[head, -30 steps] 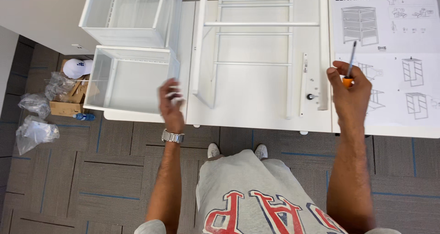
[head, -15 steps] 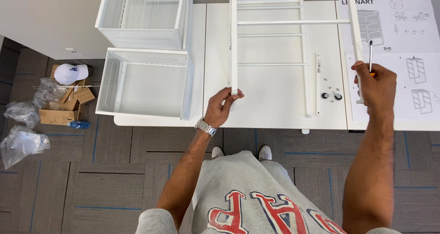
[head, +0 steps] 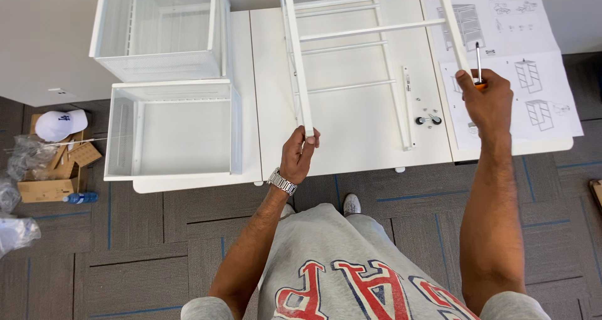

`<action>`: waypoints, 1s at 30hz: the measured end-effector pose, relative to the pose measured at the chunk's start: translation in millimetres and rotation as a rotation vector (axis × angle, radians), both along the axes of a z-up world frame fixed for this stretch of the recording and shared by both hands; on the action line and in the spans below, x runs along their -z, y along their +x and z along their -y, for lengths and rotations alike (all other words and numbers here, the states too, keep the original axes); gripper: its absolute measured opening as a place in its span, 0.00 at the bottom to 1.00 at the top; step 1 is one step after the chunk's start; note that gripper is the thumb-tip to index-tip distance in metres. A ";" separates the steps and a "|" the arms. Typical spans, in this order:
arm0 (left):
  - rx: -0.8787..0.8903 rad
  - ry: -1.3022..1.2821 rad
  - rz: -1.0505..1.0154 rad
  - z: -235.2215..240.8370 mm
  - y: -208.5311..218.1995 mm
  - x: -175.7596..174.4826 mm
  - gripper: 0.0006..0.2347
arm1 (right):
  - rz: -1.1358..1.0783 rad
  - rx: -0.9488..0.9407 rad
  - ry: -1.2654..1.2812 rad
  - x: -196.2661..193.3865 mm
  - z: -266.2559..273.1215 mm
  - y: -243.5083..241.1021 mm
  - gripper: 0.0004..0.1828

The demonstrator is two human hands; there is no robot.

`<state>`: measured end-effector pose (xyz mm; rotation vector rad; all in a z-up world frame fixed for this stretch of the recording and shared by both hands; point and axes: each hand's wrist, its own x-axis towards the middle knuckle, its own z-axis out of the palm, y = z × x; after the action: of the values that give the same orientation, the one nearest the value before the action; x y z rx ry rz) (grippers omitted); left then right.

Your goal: The person assembles a white metal mesh shelving unit on a table. They use a screwdriver to attach vertical and horizontal bars to the frame, following an instruction sheet labeled LENNART. The person secures multiple joints and positions the assembled frame upright.

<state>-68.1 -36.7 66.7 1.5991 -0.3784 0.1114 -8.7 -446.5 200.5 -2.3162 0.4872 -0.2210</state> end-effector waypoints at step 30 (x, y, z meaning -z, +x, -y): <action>-0.159 -0.079 0.213 20.4 7.1 71.5 0.11 | -0.315 -0.423 0.755 -25.4 -284.4 -28.8 0.17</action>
<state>-61.0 -57.1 -4.8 1.5421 -0.4056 0.4160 -37.6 -162.1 225.9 -1.6481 0.1675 0.4661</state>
